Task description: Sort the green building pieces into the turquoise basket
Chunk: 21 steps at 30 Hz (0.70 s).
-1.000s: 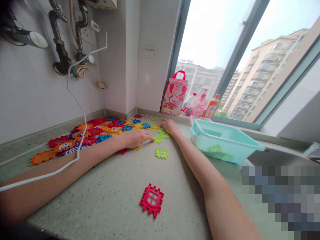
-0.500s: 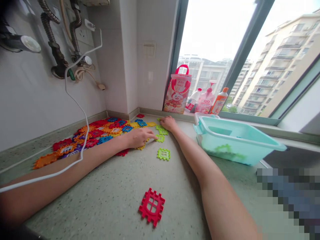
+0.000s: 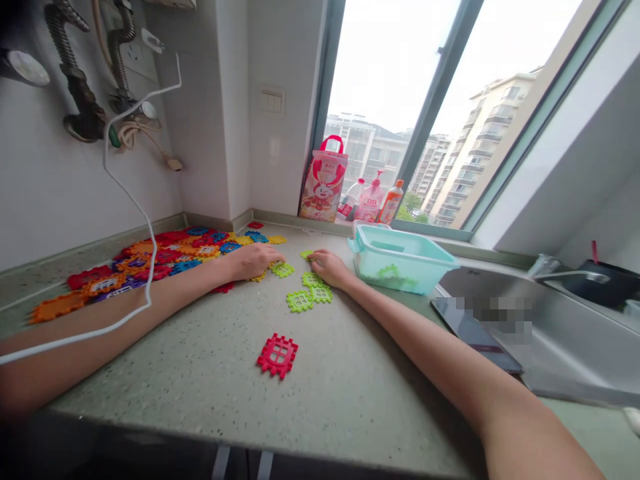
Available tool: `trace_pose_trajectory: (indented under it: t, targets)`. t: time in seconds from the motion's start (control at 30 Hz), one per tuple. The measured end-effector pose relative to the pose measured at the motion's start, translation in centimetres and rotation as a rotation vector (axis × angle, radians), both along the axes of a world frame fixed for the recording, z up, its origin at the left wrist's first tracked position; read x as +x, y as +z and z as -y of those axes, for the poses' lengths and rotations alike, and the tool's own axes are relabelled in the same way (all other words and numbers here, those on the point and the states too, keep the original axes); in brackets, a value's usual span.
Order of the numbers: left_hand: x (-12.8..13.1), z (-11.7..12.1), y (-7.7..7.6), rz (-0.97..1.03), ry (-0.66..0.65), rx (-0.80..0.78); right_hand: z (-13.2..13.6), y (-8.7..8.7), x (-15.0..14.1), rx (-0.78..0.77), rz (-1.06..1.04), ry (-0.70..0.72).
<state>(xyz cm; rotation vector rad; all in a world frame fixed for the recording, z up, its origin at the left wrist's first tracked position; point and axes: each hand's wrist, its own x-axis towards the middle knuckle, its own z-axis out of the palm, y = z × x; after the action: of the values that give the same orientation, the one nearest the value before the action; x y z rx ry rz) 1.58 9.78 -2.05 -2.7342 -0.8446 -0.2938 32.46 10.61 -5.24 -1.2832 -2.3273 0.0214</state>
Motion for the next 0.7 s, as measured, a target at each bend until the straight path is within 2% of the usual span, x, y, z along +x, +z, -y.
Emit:
trace_pose_trajectory:
  t: [0.2,0.33,0.47,0.6,0.7]
  targets:
    - [0.3,1.2,0.9,-0.043,0.003,0.071,8.0,-0.2,5.0,-0.008,-0.079,0.083]
    - [0.5,1.9,1.7,-0.109,-0.024,0.151,11.3,0.3,7.5,-0.030,-0.154,0.107]
    - [0.2,1.9,2.6,-0.183,-0.069,0.224,12.3,1.2,8.1,-0.094,-0.132,0.041]
    - [0.3,2.8,3.2,-0.150,-0.094,0.186,12.0,2.1,8.5,-0.149,-0.084,0.012]
    - [1.2,4.3,3.2,-0.135,-0.152,0.131,11.9,2.5,9.3,-0.118,-0.079,-0.013]
